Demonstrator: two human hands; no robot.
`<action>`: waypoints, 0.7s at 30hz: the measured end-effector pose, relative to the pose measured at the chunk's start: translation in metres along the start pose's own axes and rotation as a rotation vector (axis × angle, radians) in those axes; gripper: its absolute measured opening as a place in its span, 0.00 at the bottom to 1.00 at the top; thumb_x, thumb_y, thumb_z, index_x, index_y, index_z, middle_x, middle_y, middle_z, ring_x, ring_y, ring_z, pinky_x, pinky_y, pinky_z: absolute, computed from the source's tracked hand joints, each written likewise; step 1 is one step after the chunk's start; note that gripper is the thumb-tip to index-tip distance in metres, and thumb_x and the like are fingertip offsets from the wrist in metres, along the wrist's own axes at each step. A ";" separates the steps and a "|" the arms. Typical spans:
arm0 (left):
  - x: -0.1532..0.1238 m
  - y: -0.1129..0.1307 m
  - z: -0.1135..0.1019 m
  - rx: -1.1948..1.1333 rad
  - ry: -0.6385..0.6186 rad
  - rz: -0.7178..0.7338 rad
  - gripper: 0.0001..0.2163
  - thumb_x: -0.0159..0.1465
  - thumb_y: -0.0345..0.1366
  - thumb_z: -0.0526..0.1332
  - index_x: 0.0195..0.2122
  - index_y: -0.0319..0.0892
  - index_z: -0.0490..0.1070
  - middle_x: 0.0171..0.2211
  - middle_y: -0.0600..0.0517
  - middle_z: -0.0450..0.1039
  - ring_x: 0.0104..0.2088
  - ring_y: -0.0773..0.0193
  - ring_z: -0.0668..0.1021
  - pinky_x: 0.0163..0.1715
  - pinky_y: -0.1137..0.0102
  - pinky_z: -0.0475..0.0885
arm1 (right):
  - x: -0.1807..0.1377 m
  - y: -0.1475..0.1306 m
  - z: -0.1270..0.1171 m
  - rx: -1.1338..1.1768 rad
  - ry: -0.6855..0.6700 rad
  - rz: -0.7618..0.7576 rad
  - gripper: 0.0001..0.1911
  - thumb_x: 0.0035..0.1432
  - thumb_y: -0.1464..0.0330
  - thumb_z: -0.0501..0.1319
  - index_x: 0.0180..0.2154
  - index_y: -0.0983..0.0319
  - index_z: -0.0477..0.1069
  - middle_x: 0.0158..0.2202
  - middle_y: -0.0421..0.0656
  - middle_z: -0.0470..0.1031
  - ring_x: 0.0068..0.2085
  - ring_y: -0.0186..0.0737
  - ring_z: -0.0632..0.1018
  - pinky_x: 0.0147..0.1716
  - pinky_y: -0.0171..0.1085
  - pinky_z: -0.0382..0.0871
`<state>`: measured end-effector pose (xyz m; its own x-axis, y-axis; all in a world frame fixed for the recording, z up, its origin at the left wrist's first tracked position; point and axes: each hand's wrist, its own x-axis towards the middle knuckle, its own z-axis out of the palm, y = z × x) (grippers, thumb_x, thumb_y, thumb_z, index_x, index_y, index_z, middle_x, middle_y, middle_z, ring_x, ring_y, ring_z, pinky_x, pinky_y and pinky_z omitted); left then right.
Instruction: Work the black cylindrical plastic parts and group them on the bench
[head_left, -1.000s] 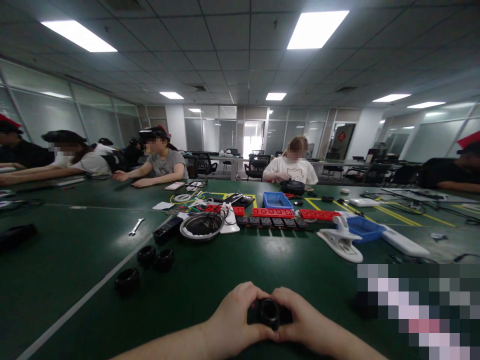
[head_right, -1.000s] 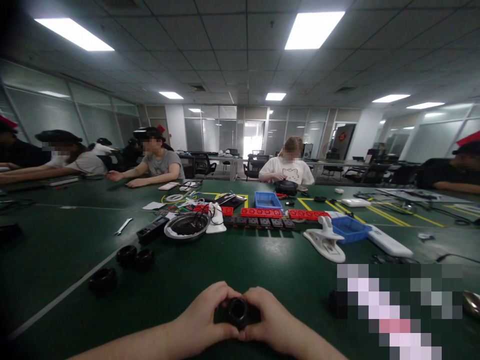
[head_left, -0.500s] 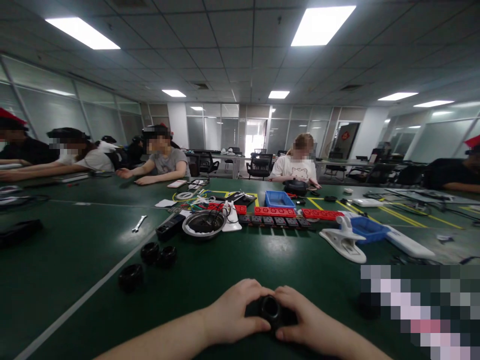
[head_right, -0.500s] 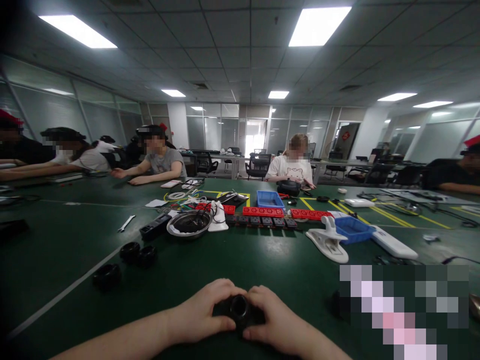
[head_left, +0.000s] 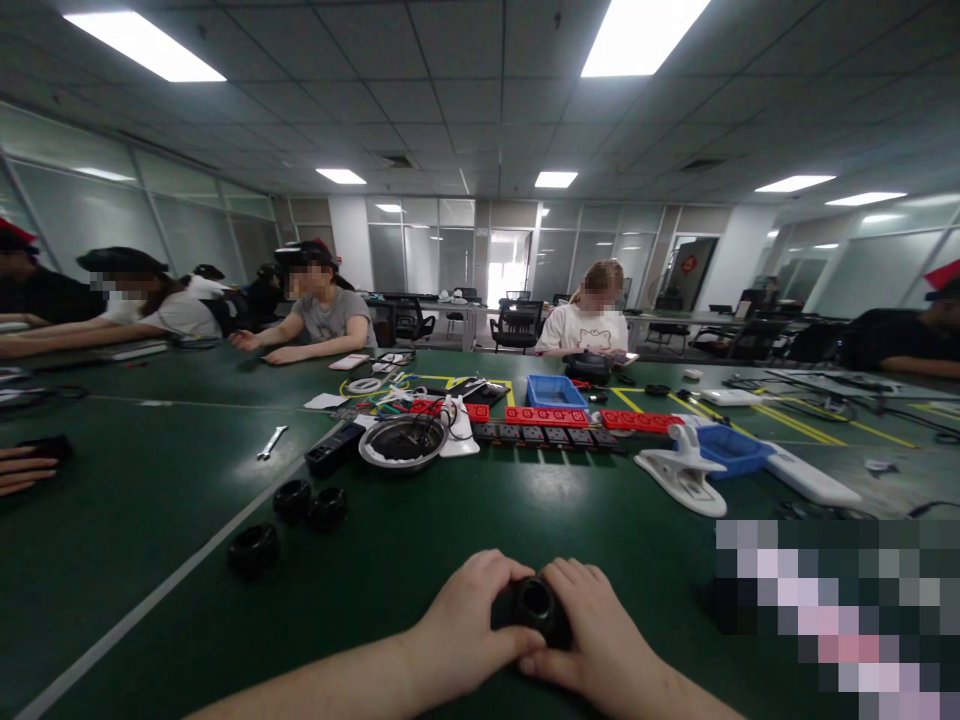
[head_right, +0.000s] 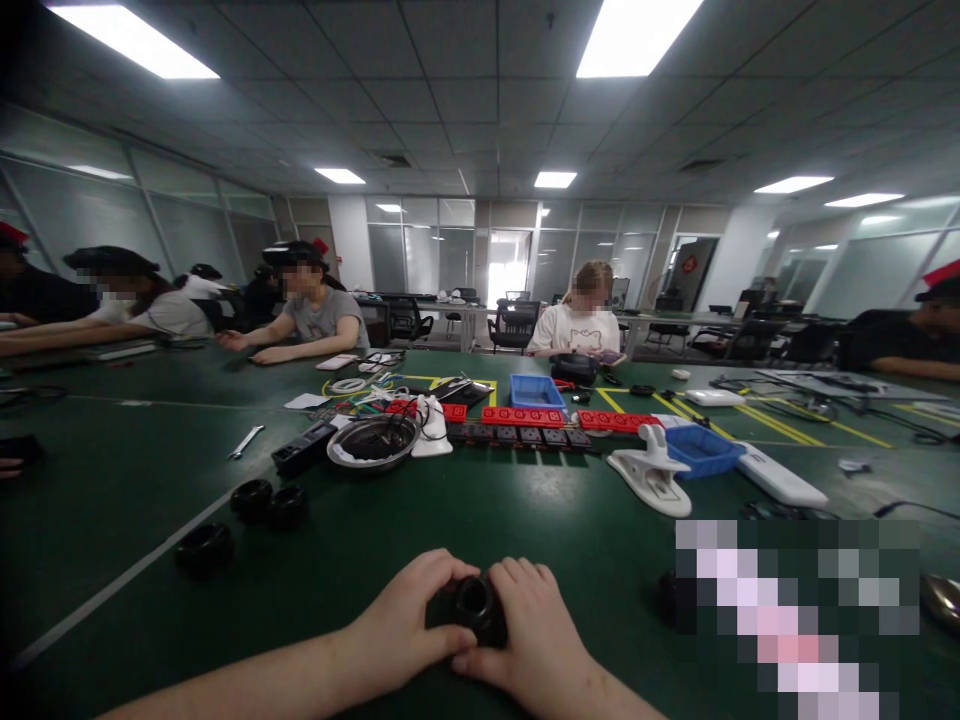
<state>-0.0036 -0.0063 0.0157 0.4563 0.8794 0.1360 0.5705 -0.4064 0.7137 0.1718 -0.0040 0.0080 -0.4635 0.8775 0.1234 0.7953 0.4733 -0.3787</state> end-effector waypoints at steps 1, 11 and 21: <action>0.000 0.000 -0.003 -0.014 -0.033 0.035 0.17 0.49 0.35 0.66 0.41 0.44 0.68 0.37 0.53 0.67 0.39 0.61 0.68 0.40 0.70 0.63 | 0.000 0.001 -0.003 0.059 -0.033 -0.017 0.24 0.37 0.56 0.67 0.36 0.61 0.67 0.36 0.42 0.68 0.37 0.44 0.67 0.36 0.39 0.57; -0.002 -0.005 -0.015 -0.097 -0.189 0.233 0.23 0.51 0.35 0.65 0.48 0.49 0.64 0.45 0.52 0.64 0.45 0.59 0.67 0.46 0.67 0.62 | 0.002 0.016 -0.019 0.335 -0.255 -0.135 0.15 0.39 0.67 0.68 0.34 0.61 0.71 0.35 0.40 0.67 0.39 0.41 0.67 0.38 0.37 0.59; 0.000 -0.005 0.001 -0.087 -0.053 -0.011 0.20 0.44 0.41 0.70 0.38 0.42 0.69 0.35 0.54 0.66 0.36 0.62 0.69 0.35 0.71 0.64 | 0.003 0.014 -0.007 0.169 -0.174 -0.048 0.19 0.36 0.59 0.69 0.28 0.63 0.68 0.29 0.40 0.67 0.33 0.40 0.67 0.30 0.35 0.57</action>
<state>-0.0061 -0.0048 0.0110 0.4870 0.8685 0.0927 0.5154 -0.3714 0.7723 0.1836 0.0061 0.0092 -0.5710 0.8209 -0.0090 0.7009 0.4818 -0.5260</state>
